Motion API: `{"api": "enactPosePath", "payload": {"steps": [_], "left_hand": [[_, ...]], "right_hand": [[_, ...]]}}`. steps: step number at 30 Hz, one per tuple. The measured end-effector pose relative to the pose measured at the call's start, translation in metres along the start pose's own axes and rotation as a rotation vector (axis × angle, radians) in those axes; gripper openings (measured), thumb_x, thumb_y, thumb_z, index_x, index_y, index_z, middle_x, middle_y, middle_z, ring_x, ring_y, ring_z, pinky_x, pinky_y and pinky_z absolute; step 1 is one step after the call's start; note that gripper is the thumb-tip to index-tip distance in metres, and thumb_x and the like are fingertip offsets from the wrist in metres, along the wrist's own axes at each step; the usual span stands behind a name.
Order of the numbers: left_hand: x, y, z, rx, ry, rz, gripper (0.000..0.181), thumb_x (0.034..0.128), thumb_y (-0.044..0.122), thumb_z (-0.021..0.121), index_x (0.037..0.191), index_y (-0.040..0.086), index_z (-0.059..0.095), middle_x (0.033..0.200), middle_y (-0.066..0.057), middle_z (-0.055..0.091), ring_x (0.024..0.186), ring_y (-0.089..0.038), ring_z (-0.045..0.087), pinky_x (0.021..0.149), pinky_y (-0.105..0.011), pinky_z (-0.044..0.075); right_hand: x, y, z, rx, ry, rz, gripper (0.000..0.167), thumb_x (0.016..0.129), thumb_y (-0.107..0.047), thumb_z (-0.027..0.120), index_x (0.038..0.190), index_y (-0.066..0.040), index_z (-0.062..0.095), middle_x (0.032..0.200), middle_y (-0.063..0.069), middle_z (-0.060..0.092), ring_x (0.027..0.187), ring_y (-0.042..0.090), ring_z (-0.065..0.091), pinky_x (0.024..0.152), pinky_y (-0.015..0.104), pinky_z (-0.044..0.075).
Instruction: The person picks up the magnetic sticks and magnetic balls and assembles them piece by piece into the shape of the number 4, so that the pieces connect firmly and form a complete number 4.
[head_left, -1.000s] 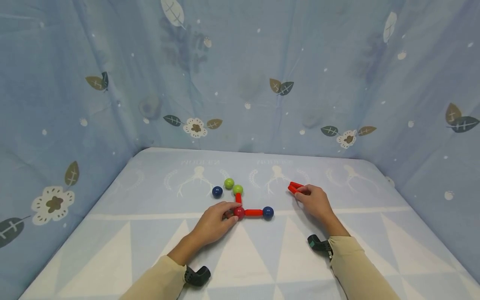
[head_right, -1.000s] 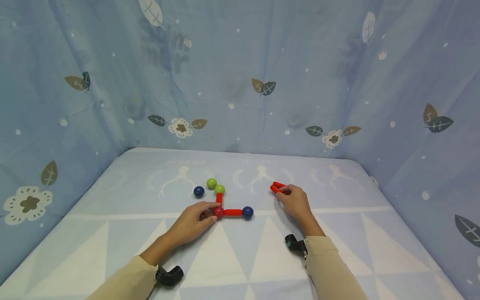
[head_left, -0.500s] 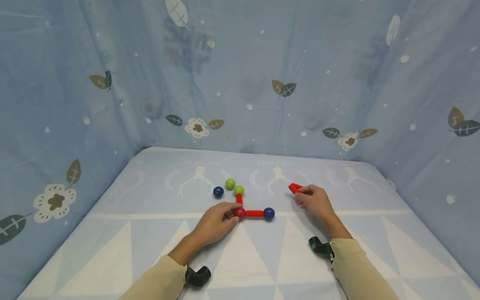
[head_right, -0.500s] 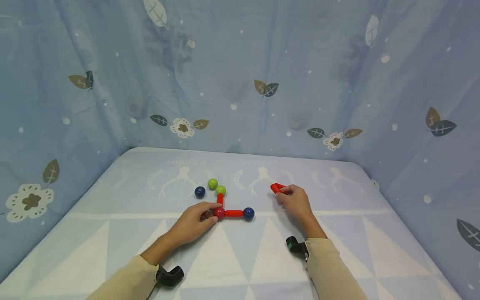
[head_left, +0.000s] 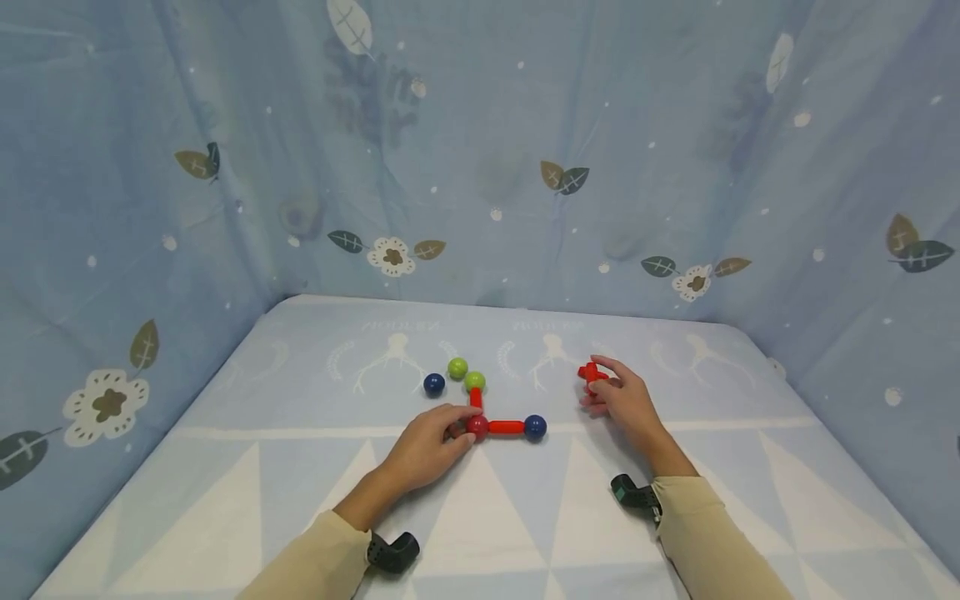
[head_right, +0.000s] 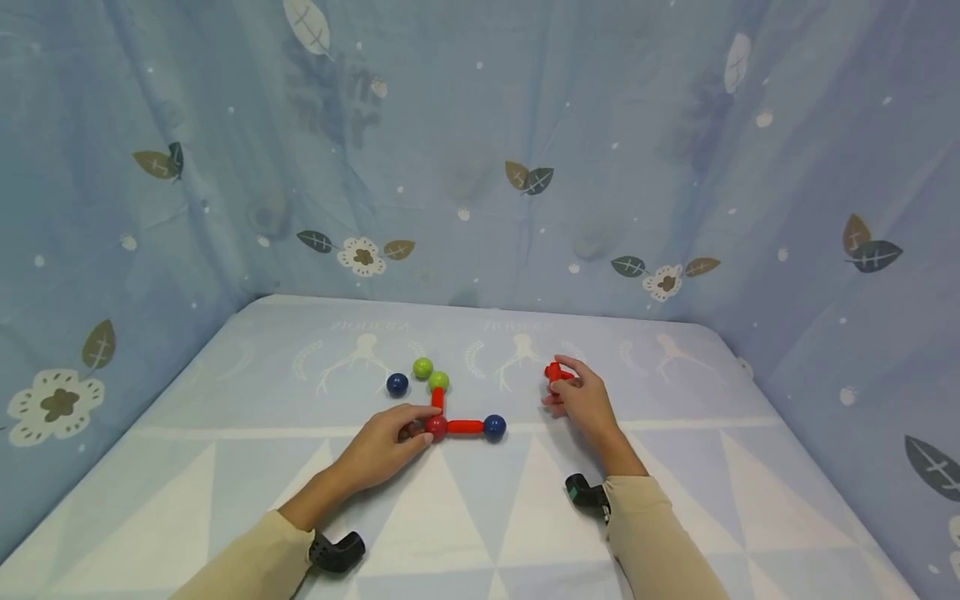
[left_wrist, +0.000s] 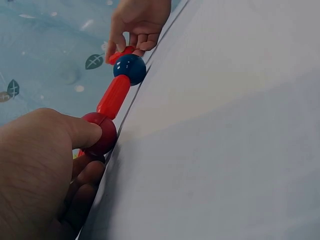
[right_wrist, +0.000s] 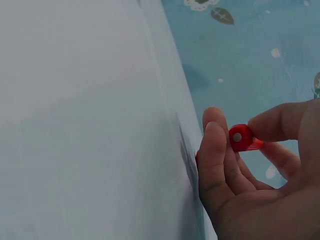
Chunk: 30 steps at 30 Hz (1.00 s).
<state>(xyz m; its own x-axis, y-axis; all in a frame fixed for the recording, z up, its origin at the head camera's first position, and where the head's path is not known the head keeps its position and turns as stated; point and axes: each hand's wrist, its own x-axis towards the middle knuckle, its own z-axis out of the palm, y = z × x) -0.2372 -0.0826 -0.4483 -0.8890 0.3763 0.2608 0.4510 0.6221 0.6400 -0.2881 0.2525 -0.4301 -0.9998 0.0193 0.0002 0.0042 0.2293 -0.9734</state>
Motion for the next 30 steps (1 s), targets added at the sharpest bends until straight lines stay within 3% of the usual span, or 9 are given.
{"api": "enactPosePath", "payload": {"steps": [6, 12, 20, 30], "left_hand": [[0.002, 0.001, 0.001, -0.004, 0.021, -0.003, 0.038, 0.0926, 0.023, 0.073, 0.13, 0.017, 0.067, 0.1, 0.011, 0.063, 0.085, -0.009, 0.055, 0.075, -0.029, 0.048], [0.0, 0.0, 0.001, 0.01, 0.034, -0.005, 0.039, 0.0909, 0.023, 0.076, 0.129, 0.018, 0.068, 0.096, 0.01, 0.062, 0.083, -0.01, 0.055, 0.074, -0.029, 0.048], [0.002, 0.002, 0.002, 0.011, 0.045, 0.0, 0.039, 0.0912, 0.02, 0.075, 0.129, 0.015, 0.068, 0.095, 0.009, 0.063, 0.081, -0.009, 0.054, 0.073, -0.029, 0.047], [0.004, 0.0, 0.002, 0.033, 0.055, -0.005, 0.038, 0.0913, 0.02, 0.075, 0.129, 0.016, 0.068, 0.093, 0.01, 0.062, 0.08, -0.009, 0.054, 0.073, -0.029, 0.048]], "right_hand": [[-0.001, -0.005, 0.008, 0.057, -0.035, 0.058, 0.05, 0.102, -0.014, 0.054, 0.15, -0.005, 0.04, 0.12, 0.025, 0.058, 0.087, 0.025, 0.073, 0.076, 0.031, 0.058], [-0.004, -0.008, 0.023, 0.058, -0.078, 0.106, 0.052, 0.098, -0.014, 0.062, 0.145, -0.002, 0.045, 0.107, 0.018, 0.068, 0.084, 0.024, 0.073, 0.073, 0.031, 0.058], [-0.01, -0.014, 0.036, 0.056, -0.129, 0.11, 0.05, 0.097, -0.009, 0.063, 0.143, -0.001, 0.047, 0.1, 0.019, 0.072, 0.08, 0.027, 0.074, 0.071, 0.033, 0.059], [-0.017, -0.018, 0.049, -0.001, -0.195, 0.053, 0.053, 0.097, -0.006, 0.063, 0.147, 0.0, 0.046, 0.11, 0.022, 0.065, 0.079, 0.026, 0.071, 0.073, 0.035, 0.059]]}}
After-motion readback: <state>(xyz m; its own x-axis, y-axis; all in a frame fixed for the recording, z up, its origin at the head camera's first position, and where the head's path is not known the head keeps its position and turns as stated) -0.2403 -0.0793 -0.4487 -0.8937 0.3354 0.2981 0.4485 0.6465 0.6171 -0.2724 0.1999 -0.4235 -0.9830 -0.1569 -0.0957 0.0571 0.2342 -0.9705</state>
